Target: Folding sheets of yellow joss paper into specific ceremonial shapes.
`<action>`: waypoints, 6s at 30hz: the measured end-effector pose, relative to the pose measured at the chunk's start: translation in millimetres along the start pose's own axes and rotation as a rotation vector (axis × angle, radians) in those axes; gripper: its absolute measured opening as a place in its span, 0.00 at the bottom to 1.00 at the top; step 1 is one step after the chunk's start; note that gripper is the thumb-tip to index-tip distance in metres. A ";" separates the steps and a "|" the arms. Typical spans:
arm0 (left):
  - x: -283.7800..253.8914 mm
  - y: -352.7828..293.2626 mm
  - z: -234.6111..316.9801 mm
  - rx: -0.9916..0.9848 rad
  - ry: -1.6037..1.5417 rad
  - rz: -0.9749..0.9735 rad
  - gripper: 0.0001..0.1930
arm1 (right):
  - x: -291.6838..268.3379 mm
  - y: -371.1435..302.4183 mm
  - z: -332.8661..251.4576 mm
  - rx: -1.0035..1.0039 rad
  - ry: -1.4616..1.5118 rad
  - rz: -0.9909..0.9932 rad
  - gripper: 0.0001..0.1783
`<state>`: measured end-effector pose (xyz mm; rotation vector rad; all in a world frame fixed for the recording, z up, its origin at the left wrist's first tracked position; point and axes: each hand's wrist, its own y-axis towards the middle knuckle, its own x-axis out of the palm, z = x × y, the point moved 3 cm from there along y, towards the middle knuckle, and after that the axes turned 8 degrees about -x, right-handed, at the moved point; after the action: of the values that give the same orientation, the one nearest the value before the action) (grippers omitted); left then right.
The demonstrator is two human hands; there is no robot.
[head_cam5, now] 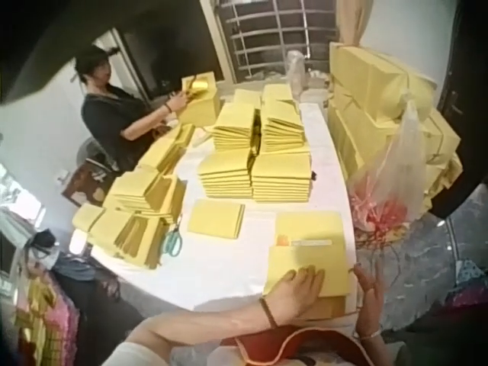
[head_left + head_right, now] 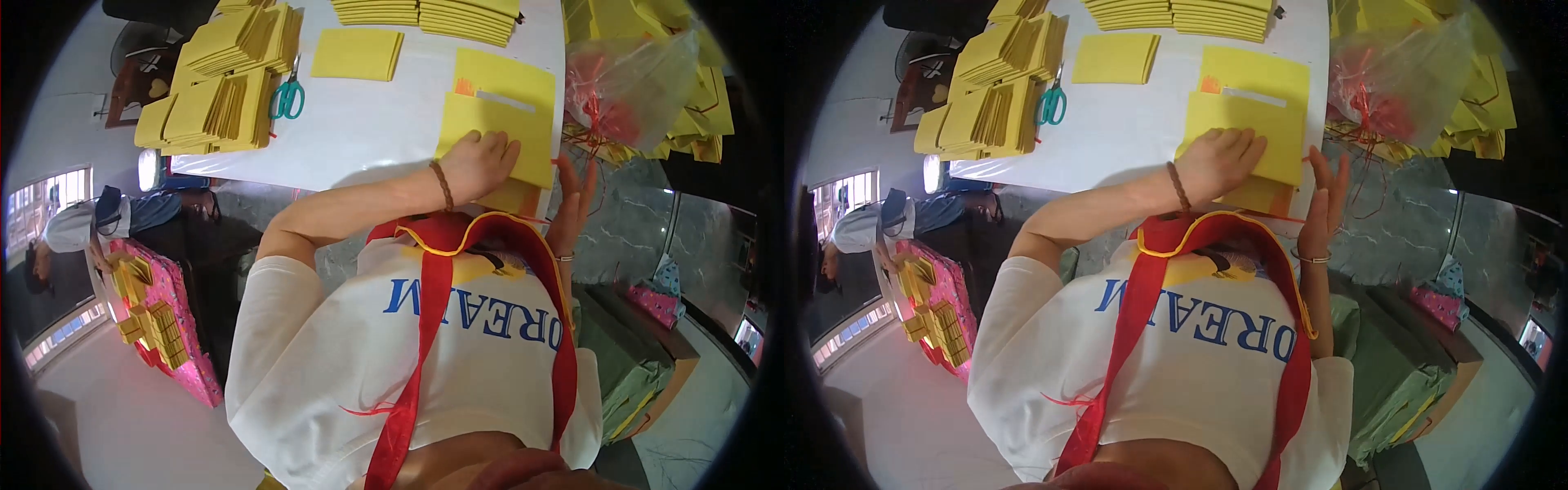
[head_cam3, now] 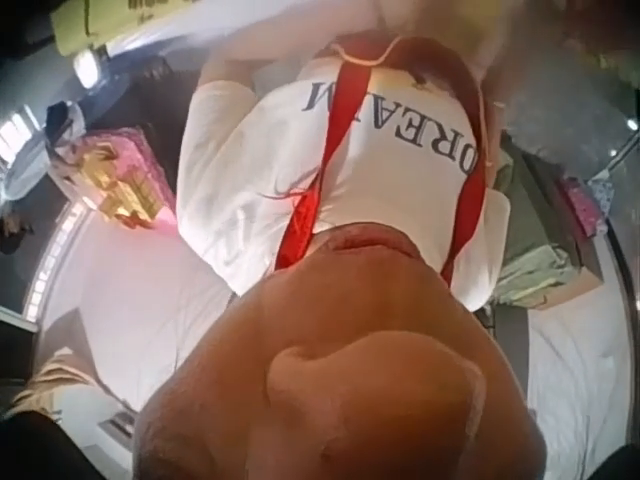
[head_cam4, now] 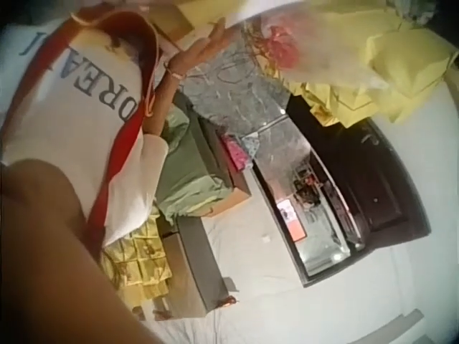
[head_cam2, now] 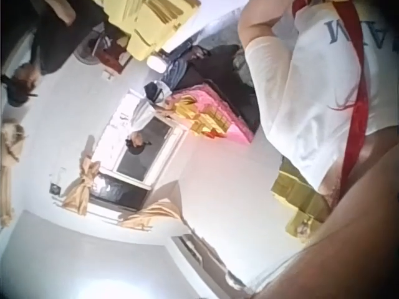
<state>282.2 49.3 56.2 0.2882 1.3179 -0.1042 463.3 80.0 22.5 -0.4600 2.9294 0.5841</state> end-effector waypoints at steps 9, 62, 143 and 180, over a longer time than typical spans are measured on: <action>-60.7 -18.8 -192.4 -0.166 -0.100 0.464 0.29 | 14.3 -11.3 -16.9 -0.050 -0.159 -0.022 0.27; -14.1 -33.1 -18.5 0.324 -0.263 0.017 0.16 | 2.5 -1.8 24.7 0.159 0.122 -0.066 0.22; 6.4 -17.5 -78.2 -0.670 -1.110 -0.182 0.13 | 14.9 25.2 5.1 0.245 -0.116 -0.104 0.24; 17.2 8.4 -25.2 -0.005 0.022 0.048 0.25 | 23.7 12.0 -30.3 -0.261 -0.855 -0.132 0.25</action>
<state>264.9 65.6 35.3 0.3169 1.3321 -0.0571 435.3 72.3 50.5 -0.3125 2.0103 0.8784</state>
